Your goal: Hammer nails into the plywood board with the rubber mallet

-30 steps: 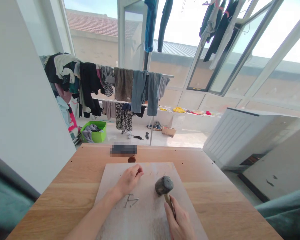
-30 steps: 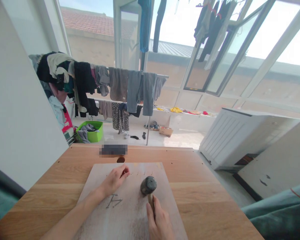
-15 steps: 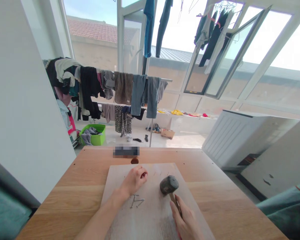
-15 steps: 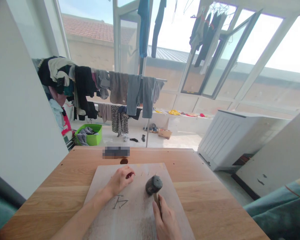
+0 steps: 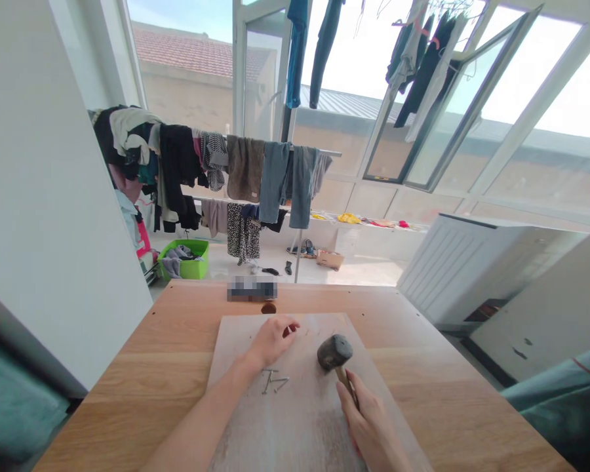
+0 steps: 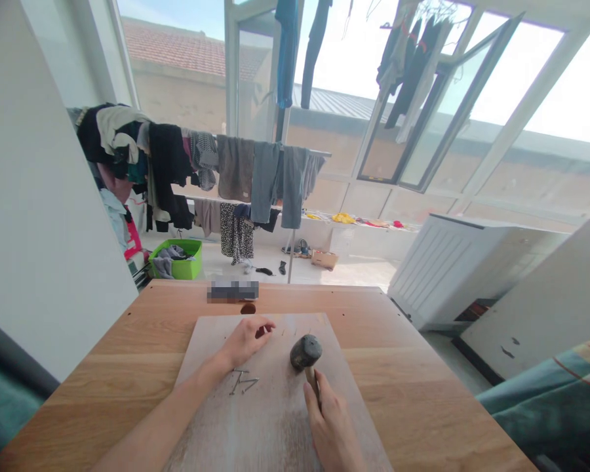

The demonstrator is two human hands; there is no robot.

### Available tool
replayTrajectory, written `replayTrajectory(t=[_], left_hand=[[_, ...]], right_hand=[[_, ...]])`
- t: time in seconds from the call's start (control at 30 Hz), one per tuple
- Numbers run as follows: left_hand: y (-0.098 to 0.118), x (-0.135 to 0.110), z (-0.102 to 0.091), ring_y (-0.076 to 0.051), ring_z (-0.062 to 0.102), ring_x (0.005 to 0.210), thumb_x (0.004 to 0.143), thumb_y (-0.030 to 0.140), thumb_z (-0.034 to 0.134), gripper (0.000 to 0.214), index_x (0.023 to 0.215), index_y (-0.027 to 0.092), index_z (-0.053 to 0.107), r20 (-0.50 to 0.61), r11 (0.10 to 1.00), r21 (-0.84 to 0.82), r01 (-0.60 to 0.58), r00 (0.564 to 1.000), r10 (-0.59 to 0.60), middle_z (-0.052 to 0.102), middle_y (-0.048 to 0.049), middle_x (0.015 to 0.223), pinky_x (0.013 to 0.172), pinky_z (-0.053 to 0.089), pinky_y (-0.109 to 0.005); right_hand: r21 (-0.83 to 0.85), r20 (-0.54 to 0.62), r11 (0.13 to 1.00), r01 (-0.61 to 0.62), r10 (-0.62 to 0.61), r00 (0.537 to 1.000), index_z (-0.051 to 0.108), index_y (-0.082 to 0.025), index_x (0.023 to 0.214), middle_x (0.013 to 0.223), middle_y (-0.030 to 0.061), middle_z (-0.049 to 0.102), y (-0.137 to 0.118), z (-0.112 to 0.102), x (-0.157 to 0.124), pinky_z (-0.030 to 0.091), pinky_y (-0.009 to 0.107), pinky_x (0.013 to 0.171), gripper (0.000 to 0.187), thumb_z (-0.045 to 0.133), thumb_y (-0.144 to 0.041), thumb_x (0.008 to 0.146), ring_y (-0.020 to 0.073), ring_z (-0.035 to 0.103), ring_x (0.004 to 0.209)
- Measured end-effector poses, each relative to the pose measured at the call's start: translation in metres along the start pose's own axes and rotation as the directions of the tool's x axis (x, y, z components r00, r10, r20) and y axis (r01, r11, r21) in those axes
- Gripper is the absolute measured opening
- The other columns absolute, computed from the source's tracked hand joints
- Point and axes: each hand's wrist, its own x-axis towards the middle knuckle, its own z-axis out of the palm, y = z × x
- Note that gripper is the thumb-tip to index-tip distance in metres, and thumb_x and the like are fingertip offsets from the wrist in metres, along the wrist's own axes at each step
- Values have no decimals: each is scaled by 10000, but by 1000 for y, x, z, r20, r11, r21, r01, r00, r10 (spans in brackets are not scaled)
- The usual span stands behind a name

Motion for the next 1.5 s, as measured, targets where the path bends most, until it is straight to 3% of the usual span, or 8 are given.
replayTrajectory(t=[0.13,0.23,0.4,0.5,0.67,0.9,1.13,1.5], left_hand=[[-1,0,0,-147,624,708,789,119,558,258,998,170,700,-4,1000,10,3,1000,-3,716,-28,852,714,493,-249],[-3,0,1,-145,624,700,785,129,567,288,1046,164,686,-6,1000,-9,11,1000,-11,709,-26,851,708,494,-248],[-9,1,5,-132,612,678,774,118,577,352,1112,163,666,-19,999,-48,13,1000,-14,703,-16,835,682,486,-234],[-10,1,8,-122,596,651,772,117,595,372,1135,180,653,-40,997,-71,8,999,-11,701,-4,819,661,480,-225],[-11,0,9,-102,559,585,775,106,593,356,1110,205,660,-37,996,-85,11,999,-14,689,19,789,598,444,-206],[-14,0,10,-88,531,566,773,100,599,341,1096,199,641,-53,997,-73,-9,999,5,686,23,805,592,427,-204],[-10,-1,5,-98,557,624,754,77,586,173,883,184,627,-43,995,-97,-26,999,22,663,25,786,623,434,-202],[-12,0,9,-103,528,607,744,54,554,184,875,169,613,-38,997,-70,-13,999,10,577,42,687,602,399,-202]], right_hand=[[156,96,981,-114,100,990,671,-189,1058,477,-56,522,-14,-2,-4,379,255,364,503,519,-616,837,161,494,351],[351,207,918,-184,116,971,615,-200,948,509,-94,459,-28,-3,0,270,204,297,437,487,-607,850,89,369,287],[520,257,850,-84,-62,964,581,-192,778,626,-45,552,-64,-9,28,368,191,419,391,557,-574,860,81,486,436],[568,269,822,-41,-138,953,606,-181,799,674,-33,580,-74,-4,48,362,202,424,402,624,-579,847,75,489,426],[647,257,760,-59,-145,955,637,-169,1012,786,-1,632,-61,17,63,324,204,373,446,633,-579,838,61,474,378],[730,261,676,-103,-136,956,625,-172,1076,812,5,641,-55,26,56,365,187,322,469,697,-543,799,58,489,380],[737,335,654,-173,-130,933,631,-171,1029,770,-13,630,-53,29,49,347,161,256,433,707,-535,805,48,484,320],[736,349,653,-181,-137,927,631,-164,1012,740,-24,629,-53,33,49,337,142,243,460,737,-548,783,45,493,300]])
